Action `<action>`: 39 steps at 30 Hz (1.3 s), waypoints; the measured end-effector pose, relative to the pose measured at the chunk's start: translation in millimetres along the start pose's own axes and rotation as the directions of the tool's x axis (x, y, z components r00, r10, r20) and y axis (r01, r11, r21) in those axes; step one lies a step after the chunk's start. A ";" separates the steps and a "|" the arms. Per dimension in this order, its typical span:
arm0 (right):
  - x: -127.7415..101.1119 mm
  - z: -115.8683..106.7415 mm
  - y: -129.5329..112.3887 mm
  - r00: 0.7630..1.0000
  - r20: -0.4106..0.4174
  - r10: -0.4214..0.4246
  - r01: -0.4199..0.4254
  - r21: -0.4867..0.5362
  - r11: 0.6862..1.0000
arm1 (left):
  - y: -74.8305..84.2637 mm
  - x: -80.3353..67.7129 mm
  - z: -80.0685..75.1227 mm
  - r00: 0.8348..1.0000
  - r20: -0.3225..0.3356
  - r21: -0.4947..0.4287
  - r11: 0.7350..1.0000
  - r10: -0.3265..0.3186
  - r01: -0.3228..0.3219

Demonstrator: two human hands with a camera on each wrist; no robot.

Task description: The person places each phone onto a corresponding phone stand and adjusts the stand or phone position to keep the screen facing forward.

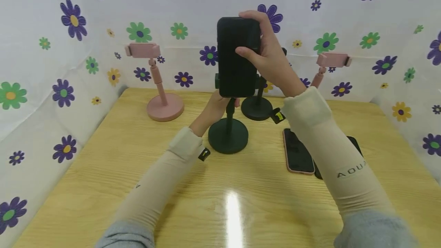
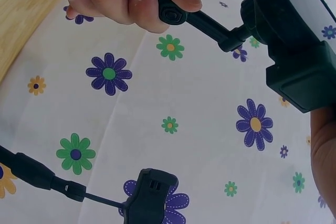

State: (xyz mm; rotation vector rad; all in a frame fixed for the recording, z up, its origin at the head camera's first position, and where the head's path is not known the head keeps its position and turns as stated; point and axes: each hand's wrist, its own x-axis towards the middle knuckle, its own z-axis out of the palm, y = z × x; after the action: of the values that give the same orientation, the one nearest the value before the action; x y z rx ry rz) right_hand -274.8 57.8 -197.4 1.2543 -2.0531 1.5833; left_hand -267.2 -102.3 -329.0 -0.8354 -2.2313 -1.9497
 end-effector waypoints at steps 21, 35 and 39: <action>-11.8 -19.1 -8.5 0.999 -0.038 0.016 -0.016 0.011 1.000 | 6.5 11.3 20.1 0.999 0.027 0.062 0.998 -0.027 0.025; -11.9 -17.9 -11.0 1.000 -0.009 0.014 -0.014 -0.009 1.000 | 4.4 11.0 20.5 1.000 0.007 0.003 1.000 -0.022 0.022; -14.0 -14.3 -10.8 1.000 0.010 0.029 -0.029 -0.034 0.999 | 6.3 10.6 19.6 1.000 -0.003 -0.160 0.987 -0.030 0.029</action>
State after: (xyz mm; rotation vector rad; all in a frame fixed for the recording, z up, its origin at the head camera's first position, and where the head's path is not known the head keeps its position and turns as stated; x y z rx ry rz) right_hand -262.4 76.6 -194.1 1.2289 -2.1043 1.5514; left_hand -267.7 -79.9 -323.1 -0.8169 -2.1178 -2.1651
